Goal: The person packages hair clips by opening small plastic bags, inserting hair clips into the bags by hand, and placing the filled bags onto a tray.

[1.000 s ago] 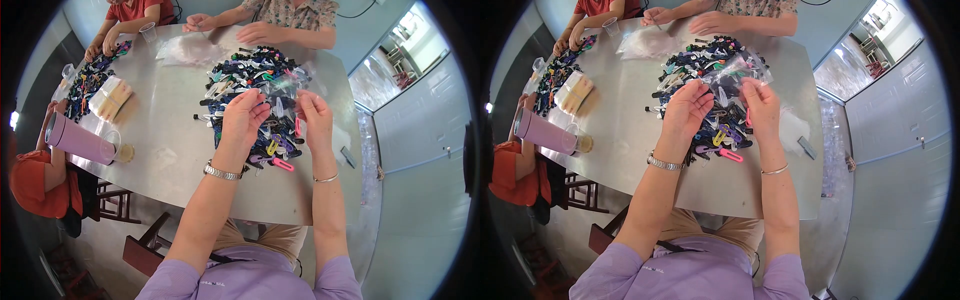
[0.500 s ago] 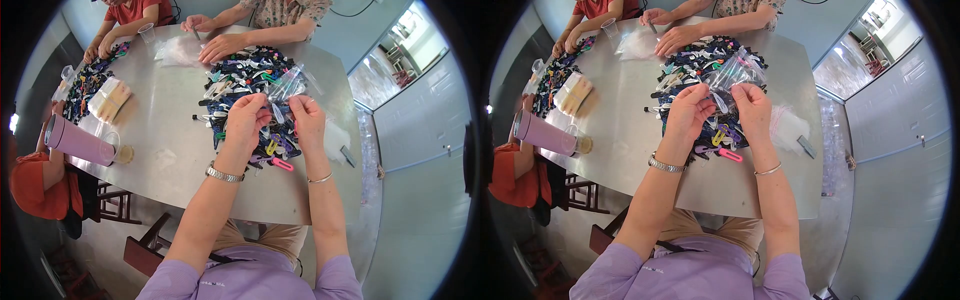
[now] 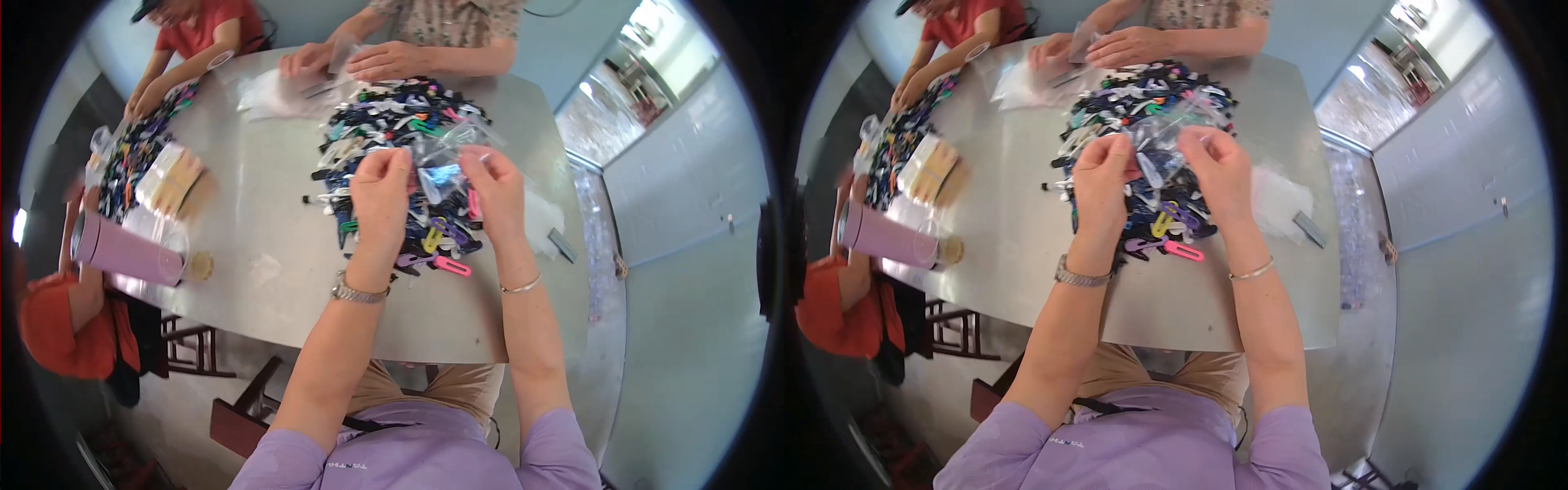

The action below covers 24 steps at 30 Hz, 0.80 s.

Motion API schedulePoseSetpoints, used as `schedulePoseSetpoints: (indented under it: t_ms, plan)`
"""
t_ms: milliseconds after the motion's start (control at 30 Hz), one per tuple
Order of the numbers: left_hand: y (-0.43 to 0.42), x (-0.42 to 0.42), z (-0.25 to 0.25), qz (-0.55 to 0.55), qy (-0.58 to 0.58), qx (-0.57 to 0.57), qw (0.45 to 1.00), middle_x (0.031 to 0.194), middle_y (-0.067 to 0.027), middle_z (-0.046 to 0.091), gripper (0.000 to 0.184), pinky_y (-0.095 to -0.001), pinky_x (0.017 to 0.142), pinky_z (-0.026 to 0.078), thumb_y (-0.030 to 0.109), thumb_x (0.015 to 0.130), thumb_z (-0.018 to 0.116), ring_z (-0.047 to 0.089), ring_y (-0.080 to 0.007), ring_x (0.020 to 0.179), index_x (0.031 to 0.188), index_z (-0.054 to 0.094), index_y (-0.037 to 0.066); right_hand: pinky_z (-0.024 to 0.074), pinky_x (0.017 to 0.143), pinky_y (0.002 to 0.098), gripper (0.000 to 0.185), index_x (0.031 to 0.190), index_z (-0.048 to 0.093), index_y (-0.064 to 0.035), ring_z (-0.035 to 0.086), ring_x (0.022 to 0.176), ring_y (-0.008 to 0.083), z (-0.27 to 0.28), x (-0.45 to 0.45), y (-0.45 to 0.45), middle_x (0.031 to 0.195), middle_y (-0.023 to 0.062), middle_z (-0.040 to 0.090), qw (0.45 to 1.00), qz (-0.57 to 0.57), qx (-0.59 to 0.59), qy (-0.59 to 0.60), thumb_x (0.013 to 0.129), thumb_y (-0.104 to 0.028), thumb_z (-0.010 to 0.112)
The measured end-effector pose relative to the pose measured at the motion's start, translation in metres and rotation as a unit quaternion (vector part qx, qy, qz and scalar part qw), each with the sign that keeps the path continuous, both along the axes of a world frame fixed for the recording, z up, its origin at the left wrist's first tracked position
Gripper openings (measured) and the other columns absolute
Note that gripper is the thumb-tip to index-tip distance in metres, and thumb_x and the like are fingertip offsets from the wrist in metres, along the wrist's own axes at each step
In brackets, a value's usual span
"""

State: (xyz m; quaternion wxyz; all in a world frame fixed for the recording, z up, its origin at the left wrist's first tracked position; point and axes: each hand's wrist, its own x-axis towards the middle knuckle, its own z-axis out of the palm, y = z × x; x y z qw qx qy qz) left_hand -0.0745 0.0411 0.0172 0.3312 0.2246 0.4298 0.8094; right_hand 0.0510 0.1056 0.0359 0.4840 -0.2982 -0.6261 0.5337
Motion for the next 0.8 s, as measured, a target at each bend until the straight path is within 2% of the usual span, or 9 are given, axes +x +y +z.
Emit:
schedulePoseSetpoints:
  t_ms: [133, 200, 367, 433, 467, 500, 600, 700, 800]
  plan:
    - [0.001, -0.003, -0.009, -0.037, -0.019, 0.005, 0.999, 0.081, -0.0025, 0.063, 0.013, -0.022, 0.061, 0.049, 0.016, 0.09, 0.061, 0.058, -0.0089, 0.066, 0.092, 0.062, 0.003, 0.0447, 0.063, 0.0214, 0.017, 0.094, 0.067, 0.0014, 0.055, 0.07, 0.0072, 0.006, 0.007, 0.004, 0.079, 0.0027, 0.065, 0.998, -0.033, 0.047, -0.03, 0.083, -0.011, 0.066]
    - [-0.004, 0.002, 0.001, -0.056, -0.008, -0.008, 0.998, 0.09, -0.005, 0.064, 0.021, -0.0241, 0.062, 0.051, 0.017, 0.092, 0.059, 0.061, -0.0112, 0.07, 0.106, 0.057, 0.003, 0.045, 0.061, 0.0225, 0.015, 0.088, 0.068, 0.0014, 0.056, 0.067, 0.0078, 0.012, 0.015, 0.006, 0.075, 0.0024, 0.065, 0.992, -0.08, 0.084, -0.057, 0.081, -0.011, 0.067]
    - [-0.005, 0.032, 0.0, -0.041, 0.247, -0.055, 0.967, 0.105, -0.0089, 0.063, 0.025, -0.0238, 0.076, 0.046, 0.013, 0.091, 0.056, 0.058, -0.0113, 0.089, 0.114, 0.055, 0.002, 0.0462, 0.062, 0.024, 0.016, 0.088, 0.067, 0.0015, 0.056, 0.067, 0.0073, 0.043, 0.088, 0.012, 0.073, 0.0051, 0.065, 0.965, -0.152, 0.181, -0.117, 0.08, -0.012, 0.066]
    - [-0.01, 0.056, 0.0, -0.053, 0.475, -0.087, 0.874, 0.106, -0.0098, 0.062, 0.028, -0.0299, 0.082, 0.046, 0.01, 0.086, 0.06, 0.059, -0.0179, 0.094, 0.113, 0.058, 0.002, 0.047, 0.064, 0.0243, 0.014, 0.089, 0.067, 0.0007, 0.057, 0.07, 0.0074, 0.046, 0.138, 0.023, 0.078, 0.0053, 0.066, 0.947, -0.196, 0.211, -0.142, 0.081, -0.01, 0.066]
    - [-0.017, 0.068, 0.002, -0.066, 0.578, -0.098, 0.808, 0.11, -0.0131, 0.061, 0.03, -0.0347, 0.088, 0.044, 0.007, 0.081, 0.063, 0.057, -0.0265, 0.102, 0.11, 0.059, 0.001, 0.0469, 0.064, 0.024, 0.014, 0.09, 0.067, 0.0001, 0.057, 0.07, 0.0073, 0.041, 0.168, 0.031, 0.079, 0.0055, 0.067, 0.939, -0.232, 0.218, -0.128, 0.081, -0.01, 0.066]
    - [-0.019, 0.078, -0.001, -0.08, 0.664, -0.031, 0.743, 0.113, -0.0163, 0.059, 0.032, -0.0385, 0.091, 0.043, 0.006, 0.079, 0.063, 0.055, -0.0327, 0.107, 0.11, 0.059, 0.001, 0.0468, 0.065, 0.0236, 0.013, 0.091, 0.068, -0.0005, 0.057, 0.07, 0.0072, 0.033, 0.198, 0.037, 0.079, 0.0058, 0.067, 0.93, -0.269, 0.223, -0.115, 0.081, -0.009, 0.066]
    - [-0.028, 0.111, -0.006, -0.154, 0.78, 0.029, 0.605, 0.118, -0.0167, 0.057, 0.036, -0.0454, 0.097, 0.038, 0.009, 0.077, 0.064, 0.051, -0.0371, 0.111, 0.112, 0.059, 0.003, 0.0466, 0.065, 0.0239, 0.014, 0.091, 0.068, -0.0011, 0.057, 0.071, 0.0073, 0.004, 0.289, 0.039, 0.08, 0.006, 0.067, 0.922, -0.343, 0.121, -0.135, 0.081, -0.012, 0.065]
    - [-0.031, 0.133, -0.009, -0.276, 0.793, -0.001, 0.543, 0.128, -0.0191, 0.051, 0.041, -0.0436, 0.102, 0.034, 0.007, 0.078, 0.061, 0.045, -0.0373, 0.121, 0.119, 0.055, 0.001, 0.0465, 0.065, 0.025, 0.017, 0.091, 0.068, -0.0007, 0.058, 0.07, 0.0089, -0.041, 0.351, 0.036, 0.078, 0.0071, 0.067, 0.879, -0.421, 0.043, -0.218, 0.082, -0.014, 0.064]
    - [-0.03, 0.14, -0.013, -0.274, 0.812, -0.02, 0.515, 0.129, -0.0193, 0.05, 0.04, -0.0446, 0.102, 0.033, 0.009, 0.08, 0.058, 0.045, -0.0374, 0.122, 0.119, 0.055, 0.0, 0.0468, 0.065, 0.027, 0.018, 0.09, 0.068, -0.0011, 0.06, 0.069, 0.0114, -0.108, 0.386, 0.037, 0.076, 0.0084, 0.067, 0.866, -0.422, 0.008, -0.268, 0.08, -0.016, 0.064]
